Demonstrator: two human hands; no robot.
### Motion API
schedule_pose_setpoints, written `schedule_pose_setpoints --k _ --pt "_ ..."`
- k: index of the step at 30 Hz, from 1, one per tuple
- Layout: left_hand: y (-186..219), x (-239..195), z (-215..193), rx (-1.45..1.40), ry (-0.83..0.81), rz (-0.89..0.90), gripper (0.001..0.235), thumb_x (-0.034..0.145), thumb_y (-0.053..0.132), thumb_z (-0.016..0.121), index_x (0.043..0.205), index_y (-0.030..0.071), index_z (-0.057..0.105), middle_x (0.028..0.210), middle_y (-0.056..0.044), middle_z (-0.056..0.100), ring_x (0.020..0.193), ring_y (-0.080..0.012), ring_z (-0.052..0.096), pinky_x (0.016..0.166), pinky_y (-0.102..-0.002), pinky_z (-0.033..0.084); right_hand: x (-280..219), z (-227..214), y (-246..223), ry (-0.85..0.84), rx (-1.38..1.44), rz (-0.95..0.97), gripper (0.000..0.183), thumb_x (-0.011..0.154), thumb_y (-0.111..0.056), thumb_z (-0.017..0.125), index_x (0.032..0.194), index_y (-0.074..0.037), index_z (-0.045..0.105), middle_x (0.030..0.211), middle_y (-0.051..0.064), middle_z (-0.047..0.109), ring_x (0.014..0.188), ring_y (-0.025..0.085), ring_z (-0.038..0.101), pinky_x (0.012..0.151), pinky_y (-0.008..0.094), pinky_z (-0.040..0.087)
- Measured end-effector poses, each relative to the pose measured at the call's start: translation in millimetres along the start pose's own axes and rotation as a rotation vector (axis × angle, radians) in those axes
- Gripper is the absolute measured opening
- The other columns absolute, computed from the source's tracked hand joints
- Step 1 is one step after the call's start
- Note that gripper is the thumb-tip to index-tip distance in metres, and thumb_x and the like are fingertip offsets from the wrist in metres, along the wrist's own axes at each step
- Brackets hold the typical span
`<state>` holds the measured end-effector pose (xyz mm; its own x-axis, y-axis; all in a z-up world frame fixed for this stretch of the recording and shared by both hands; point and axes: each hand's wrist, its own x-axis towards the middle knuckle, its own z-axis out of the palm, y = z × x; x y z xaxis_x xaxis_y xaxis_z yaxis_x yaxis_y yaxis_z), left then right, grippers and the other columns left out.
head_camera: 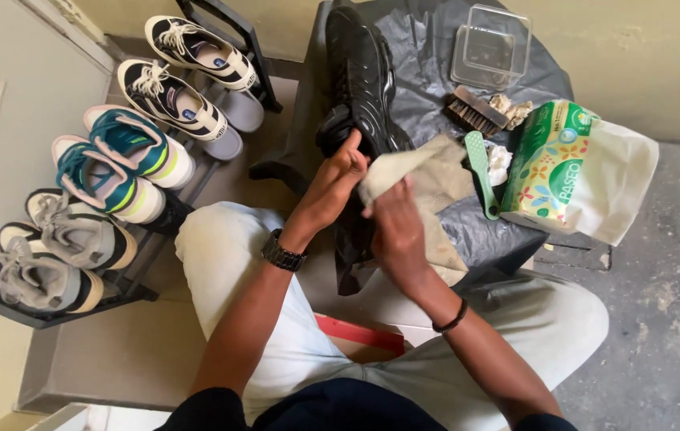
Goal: The person wipes the exterior of a black sneaker with a cloth, focusing on the toe box, sides, and heel. The person rotates the shoe to access different areas and continues wiping until the end of the clip.
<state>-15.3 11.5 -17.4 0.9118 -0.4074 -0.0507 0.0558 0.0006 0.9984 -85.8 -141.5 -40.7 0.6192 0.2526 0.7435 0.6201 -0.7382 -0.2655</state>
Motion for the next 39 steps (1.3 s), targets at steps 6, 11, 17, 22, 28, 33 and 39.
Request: schedule_pose_setpoints --k 6,11,17,22,28,33,39 --pt "-7 2 3 -0.015 0.023 0.002 0.087 0.104 0.068 0.029 0.164 0.007 0.017 0.15 -0.038 0.044 0.139 -0.0511 0.04 0.113 -0.059 0.036 0 5 2 0.02 0.034 0.06 0.027 0.101 -0.003 0.063 0.121 0.014 0.064 0.102 0.024 0.07 0.107 0.052 0.067 0.11 0.066 0.042" --pt "-31 8 0 0.063 0.0 -0.034 0.087 0.103 0.071 0.021 0.166 0.012 0.014 0.143 -0.04 0.05 0.139 -0.0501 0.041 0.114 -0.057 0.037 -11 7 -11 -0.041 0.025 0.04 0.035 0.098 -0.006 0.068 0.128 0.01 0.066 0.126 0.027 0.069 0.122 0.051 0.062 0.113 0.066 0.04" --pt "-1 0 8 0.023 0.01 -0.033 0.091 0.101 0.074 0.028 0.165 0.01 0.014 0.145 -0.043 0.045 0.141 -0.0513 0.04 0.115 -0.06 0.034 14 -4 34 -0.029 0.064 0.159 0.039 0.103 -0.009 0.061 0.138 0.009 0.06 0.131 0.031 0.065 0.127 0.05 0.058 0.117 0.062 0.036" --pt "7 -1 7 0.01 0.018 -0.065 0.093 0.099 0.074 0.031 0.165 0.01 0.015 0.15 -0.041 0.04 0.144 -0.0492 0.034 0.118 -0.06 0.029 -11 6 4 -0.007 0.008 0.178 0.043 0.101 -0.012 0.065 0.138 0.009 0.059 0.139 0.033 0.06 0.133 0.05 0.054 0.119 0.06 0.034" --pt "-65 16 0 0.004 0.02 -0.049 0.087 0.104 0.072 0.027 0.167 0.014 0.014 0.159 -0.028 0.037 0.145 -0.0414 0.039 0.12 -0.055 0.028 -71 17 -21 -0.206 0.156 0.076 0.023 0.093 -0.008 0.071 0.116 -0.003 0.074 0.108 0.018 0.077 0.112 0.04 0.071 0.109 0.063 0.045" --pt "-11 0 0 -0.001 0.027 -0.01 0.086 0.103 0.07 0.029 0.166 0.013 0.017 0.145 -0.035 0.052 0.142 -0.0443 0.041 0.117 -0.055 0.034 -58 -37 7 -0.141 0.758 0.388 0.015 0.094 0.005 0.064 0.104 0.003 0.075 0.108 0.02 0.078 0.116 0.047 0.067 0.106 0.062 0.047" --pt "-21 1 0 -0.3 -0.033 0.183 0.084 0.106 0.032 0.057 0.164 0.0 0.005 0.097 0.002 0.049 0.103 -0.0115 0.049 0.116 -0.041 0.033 -69 -115 107 0.258 0.948 0.922 0.035 0.105 -0.038 0.058 0.118 -0.006 0.063 0.115 0.014 0.071 0.1 0.02 0.072 0.099 0.043 0.061"
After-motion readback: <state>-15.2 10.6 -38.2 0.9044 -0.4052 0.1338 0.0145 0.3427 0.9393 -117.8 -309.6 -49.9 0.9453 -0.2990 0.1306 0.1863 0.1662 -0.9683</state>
